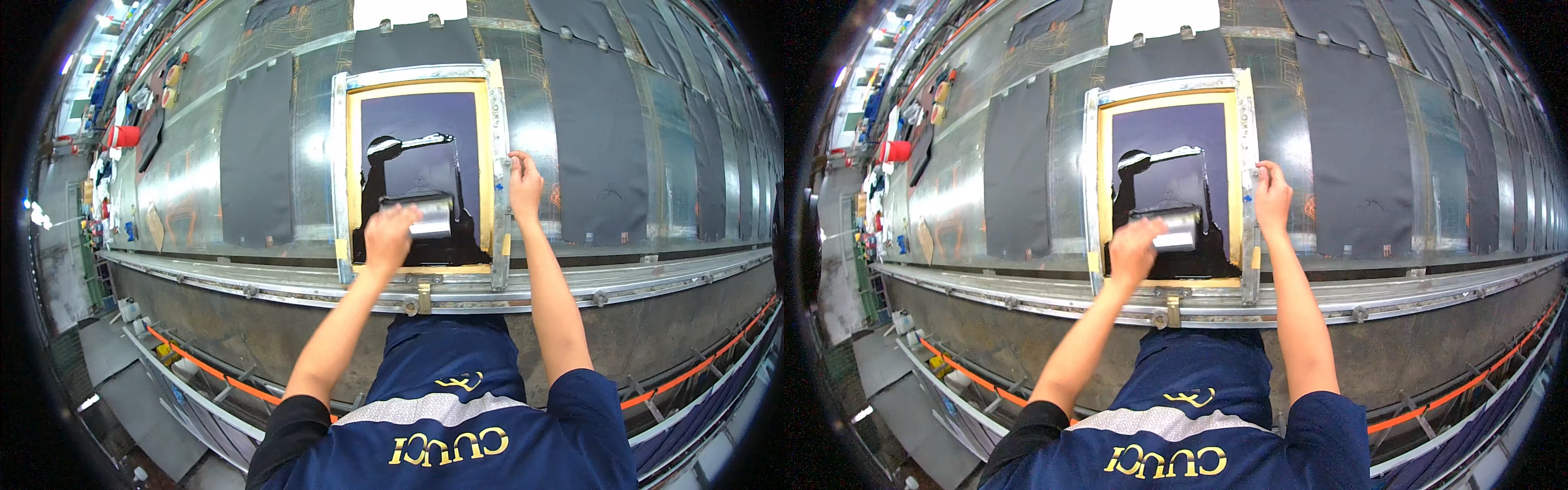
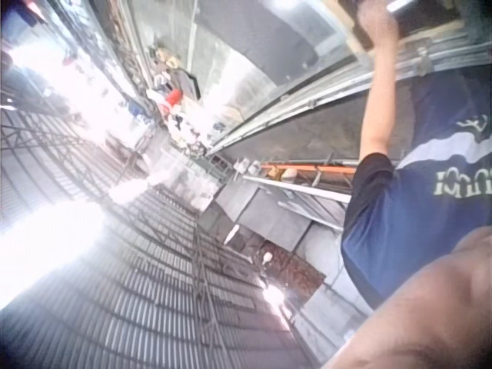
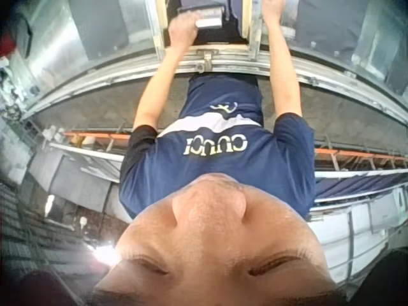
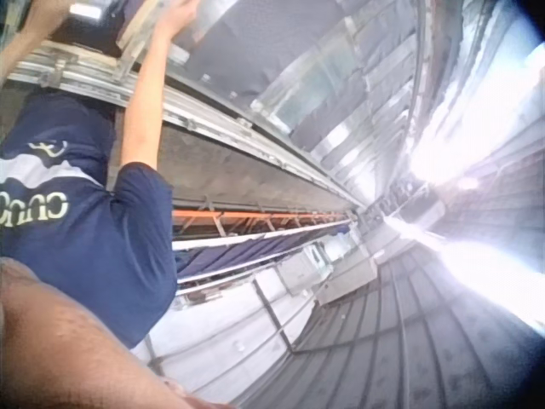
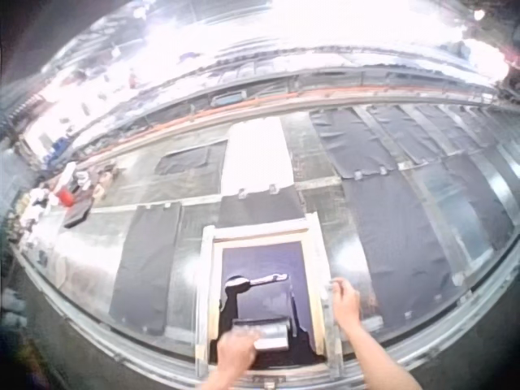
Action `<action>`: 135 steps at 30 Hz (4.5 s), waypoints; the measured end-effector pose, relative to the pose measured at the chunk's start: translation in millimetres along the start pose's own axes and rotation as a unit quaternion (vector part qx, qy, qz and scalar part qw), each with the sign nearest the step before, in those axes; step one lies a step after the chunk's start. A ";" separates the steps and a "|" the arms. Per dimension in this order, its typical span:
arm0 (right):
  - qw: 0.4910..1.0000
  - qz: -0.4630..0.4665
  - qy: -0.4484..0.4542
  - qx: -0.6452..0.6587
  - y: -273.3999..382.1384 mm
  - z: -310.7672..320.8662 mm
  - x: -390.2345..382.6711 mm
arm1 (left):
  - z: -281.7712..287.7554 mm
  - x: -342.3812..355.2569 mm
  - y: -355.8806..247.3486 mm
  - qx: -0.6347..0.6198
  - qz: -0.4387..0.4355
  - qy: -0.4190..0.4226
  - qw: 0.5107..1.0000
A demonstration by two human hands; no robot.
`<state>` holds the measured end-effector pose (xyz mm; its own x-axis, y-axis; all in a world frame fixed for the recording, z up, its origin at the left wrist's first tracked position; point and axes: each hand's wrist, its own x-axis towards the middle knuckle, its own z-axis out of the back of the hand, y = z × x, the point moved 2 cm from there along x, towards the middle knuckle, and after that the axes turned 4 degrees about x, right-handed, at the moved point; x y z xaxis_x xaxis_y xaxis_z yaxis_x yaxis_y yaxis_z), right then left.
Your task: The person uses a squeegee to spread ink across a screen-printing frame placed over fabric on a conveyor. They repeatedly pull the squeegee downward to transfer ink through the mesh, then lift and reposition the frame to continue the process.
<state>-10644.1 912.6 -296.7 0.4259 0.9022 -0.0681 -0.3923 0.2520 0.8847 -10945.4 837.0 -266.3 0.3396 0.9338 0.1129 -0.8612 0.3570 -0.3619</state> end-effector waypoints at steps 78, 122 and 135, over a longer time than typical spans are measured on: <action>1.000 0.007 -0.002 0.021 191.4 -401.8 -181.7 | 182.5 -195.1 395.2 0.045 -0.017 0.021 0.999; 0.995 0.065 -0.041 0.057 185.1 -407.3 -179.3 | 184.7 -179.3 390.2 0.025 -0.046 -0.013 0.999; 0.992 0.073 -0.039 0.094 206.9 -390.9 -190.4 | 244.6 -175.3 426.6 -0.109 0.361 -0.136 0.916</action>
<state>-11125.1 929.8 -281.0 0.4404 0.8927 0.0956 -0.2986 0.0452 0.9533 -11464.8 831.9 -214.1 -0.4217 0.9066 -0.0125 -0.7178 -0.3423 -0.6063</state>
